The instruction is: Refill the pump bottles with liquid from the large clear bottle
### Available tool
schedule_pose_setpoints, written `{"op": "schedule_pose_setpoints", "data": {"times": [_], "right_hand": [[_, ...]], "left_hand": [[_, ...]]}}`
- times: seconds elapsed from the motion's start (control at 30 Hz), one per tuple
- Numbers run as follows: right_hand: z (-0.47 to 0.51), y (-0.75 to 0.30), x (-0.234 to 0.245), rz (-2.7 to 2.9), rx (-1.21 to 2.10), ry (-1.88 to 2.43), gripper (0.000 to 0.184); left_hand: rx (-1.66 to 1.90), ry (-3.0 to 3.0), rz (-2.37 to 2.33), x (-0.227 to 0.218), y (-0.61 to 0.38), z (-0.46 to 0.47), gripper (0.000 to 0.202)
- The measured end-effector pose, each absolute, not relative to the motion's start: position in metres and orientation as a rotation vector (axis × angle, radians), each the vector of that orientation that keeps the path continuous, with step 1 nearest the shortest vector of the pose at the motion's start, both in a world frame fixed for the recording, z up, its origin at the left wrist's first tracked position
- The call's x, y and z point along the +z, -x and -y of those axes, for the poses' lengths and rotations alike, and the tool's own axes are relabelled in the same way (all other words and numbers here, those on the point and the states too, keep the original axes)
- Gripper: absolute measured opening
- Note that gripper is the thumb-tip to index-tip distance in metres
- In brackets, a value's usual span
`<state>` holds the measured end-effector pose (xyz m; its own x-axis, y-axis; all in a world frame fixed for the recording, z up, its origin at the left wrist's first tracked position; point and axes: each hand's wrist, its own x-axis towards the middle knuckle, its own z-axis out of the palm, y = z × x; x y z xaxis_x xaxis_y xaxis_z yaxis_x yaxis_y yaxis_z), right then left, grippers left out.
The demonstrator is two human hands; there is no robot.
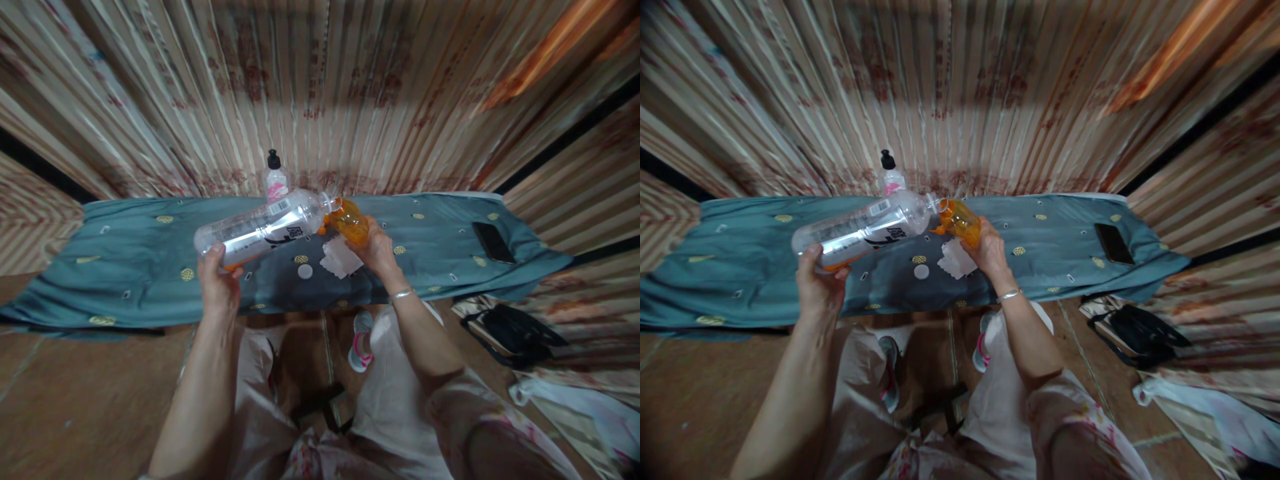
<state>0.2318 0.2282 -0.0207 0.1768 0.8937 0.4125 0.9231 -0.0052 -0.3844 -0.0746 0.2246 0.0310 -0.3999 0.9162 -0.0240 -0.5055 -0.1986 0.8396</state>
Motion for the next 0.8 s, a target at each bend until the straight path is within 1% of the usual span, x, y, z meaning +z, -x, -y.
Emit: {"op": "schedule_pose_setpoints", "data": {"times": [0.13, 0.47, 0.8], "right_hand": [[-0.2282, -0.2319, -0.0208, 1.712, -0.062, 1.874, 0.066], [-0.2272, -0.2314, -0.0192, 1.713, -0.061, 1.872, 0.061], [-0.2281, -0.2312, -0.02, 1.707, -0.067, 1.867, 0.065]], "left_hand": [[1.786, -0.608, -0.989, 0.0306, 0.0746, -0.2251, 0.038], [1.777, -0.626, -0.981, 0.0295, 0.0758, -0.2258, 0.034], [1.796, -0.63, -1.018, 0.0308, 0.0736, -0.2249, 0.03]]}}
